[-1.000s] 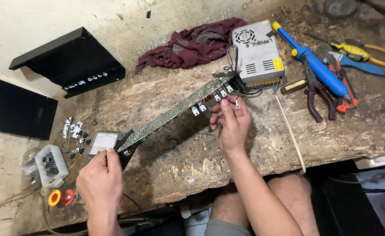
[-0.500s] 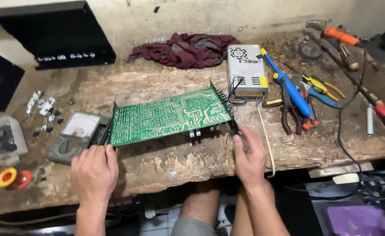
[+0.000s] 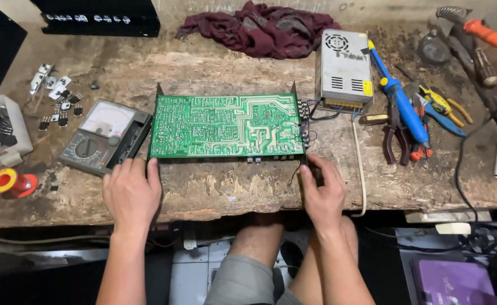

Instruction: Soldering electronic components onto a printed circuit board and testing the connections with a multimeter.

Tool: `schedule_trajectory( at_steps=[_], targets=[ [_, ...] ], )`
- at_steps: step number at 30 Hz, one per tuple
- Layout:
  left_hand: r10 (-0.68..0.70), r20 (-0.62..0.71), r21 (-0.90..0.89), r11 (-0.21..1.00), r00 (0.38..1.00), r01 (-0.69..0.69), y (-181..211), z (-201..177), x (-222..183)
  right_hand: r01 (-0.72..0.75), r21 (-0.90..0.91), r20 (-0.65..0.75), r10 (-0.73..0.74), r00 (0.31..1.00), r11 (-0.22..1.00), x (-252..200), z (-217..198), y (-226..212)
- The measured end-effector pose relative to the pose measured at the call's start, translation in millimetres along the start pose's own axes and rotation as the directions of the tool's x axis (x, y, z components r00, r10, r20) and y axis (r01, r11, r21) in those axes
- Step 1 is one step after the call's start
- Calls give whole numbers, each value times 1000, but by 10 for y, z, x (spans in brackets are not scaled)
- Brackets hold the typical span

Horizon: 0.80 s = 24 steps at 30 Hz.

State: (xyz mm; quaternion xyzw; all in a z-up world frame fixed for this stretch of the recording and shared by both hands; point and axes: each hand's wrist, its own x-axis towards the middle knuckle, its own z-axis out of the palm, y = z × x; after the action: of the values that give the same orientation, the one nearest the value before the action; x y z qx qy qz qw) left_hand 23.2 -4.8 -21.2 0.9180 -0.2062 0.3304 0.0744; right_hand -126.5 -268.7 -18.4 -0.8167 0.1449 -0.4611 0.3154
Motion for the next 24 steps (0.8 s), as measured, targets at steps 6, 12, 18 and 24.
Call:
schedule_trajectory(
  at_steps=[6, 12, 18, 24],
  targets=[
    [-165, -200, -387, 919, 966, 76, 193, -156, -15, -55, 50, 37, 53, 998, 997, 17, -39, -19],
    [-78, -236, -545, 836, 969, -65, 587, 6, -277, -132, 139, 43, 127, 991, 982, 17, -38, -13],
    [71, -107, -552, 826, 992, -118, 711, -178, -147, -196, 133, -260, 225, 939, 972, 622, -486, 106],
    [91, -65, -504, 856, 994, -112, 693, -153, -118, -539, 772, 91, 782, 617, 336, 1886, -1033, 1682]
  ],
)
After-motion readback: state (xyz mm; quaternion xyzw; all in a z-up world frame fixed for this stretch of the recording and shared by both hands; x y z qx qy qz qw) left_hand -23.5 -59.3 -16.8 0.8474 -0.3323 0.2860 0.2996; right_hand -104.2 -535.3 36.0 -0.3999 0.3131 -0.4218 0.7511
